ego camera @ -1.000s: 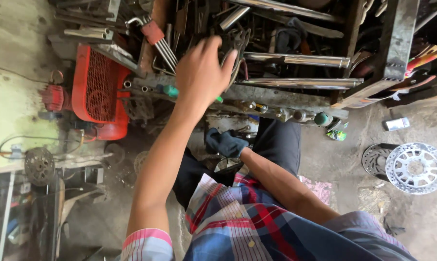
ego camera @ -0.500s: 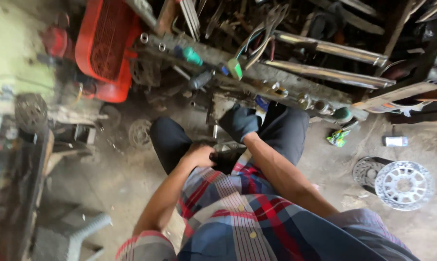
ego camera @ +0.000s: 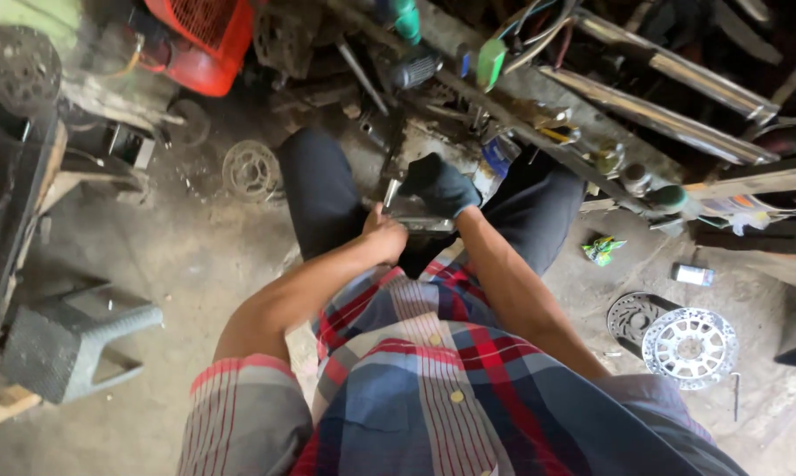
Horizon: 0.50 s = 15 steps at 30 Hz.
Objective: The person sits on the floor in a workshop and wipes a metal tool with a black cloth. They then pick up a pair of pliers and wipe them with the same cloth.
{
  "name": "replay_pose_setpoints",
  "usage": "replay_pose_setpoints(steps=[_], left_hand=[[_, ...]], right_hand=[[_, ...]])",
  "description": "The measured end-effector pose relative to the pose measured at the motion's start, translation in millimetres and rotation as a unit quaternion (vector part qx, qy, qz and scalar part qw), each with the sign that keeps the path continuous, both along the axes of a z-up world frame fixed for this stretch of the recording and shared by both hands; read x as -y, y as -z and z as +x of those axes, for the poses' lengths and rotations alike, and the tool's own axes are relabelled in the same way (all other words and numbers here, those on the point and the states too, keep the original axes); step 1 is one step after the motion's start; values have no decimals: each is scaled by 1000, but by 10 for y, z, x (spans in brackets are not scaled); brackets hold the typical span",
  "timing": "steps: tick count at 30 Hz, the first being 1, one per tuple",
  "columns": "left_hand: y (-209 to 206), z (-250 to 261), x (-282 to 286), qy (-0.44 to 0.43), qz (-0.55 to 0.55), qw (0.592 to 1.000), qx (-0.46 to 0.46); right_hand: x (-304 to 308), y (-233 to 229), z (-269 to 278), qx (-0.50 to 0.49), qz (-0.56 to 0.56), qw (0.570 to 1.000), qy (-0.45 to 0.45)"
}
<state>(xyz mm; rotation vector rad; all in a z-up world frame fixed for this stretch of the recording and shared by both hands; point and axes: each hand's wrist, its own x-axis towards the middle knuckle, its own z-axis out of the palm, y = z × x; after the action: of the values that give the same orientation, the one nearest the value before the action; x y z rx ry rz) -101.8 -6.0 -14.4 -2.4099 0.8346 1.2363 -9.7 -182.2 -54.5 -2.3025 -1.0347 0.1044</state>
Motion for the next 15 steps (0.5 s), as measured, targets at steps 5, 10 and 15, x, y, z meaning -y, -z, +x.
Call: replay_pose_setpoints(steps=[5,10,15], left_hand=[[-230,113,163,23,28,997,-74],[648,32,11,-6,-38,991,-132],[69,124,212,-5,-75,975,-210]], right_hand=[[30,-371,-142,97,-15,995,-31],[40,-777,-264,47,-24,999,-4],[-5,-379,-199,99,-37,993,-47]])
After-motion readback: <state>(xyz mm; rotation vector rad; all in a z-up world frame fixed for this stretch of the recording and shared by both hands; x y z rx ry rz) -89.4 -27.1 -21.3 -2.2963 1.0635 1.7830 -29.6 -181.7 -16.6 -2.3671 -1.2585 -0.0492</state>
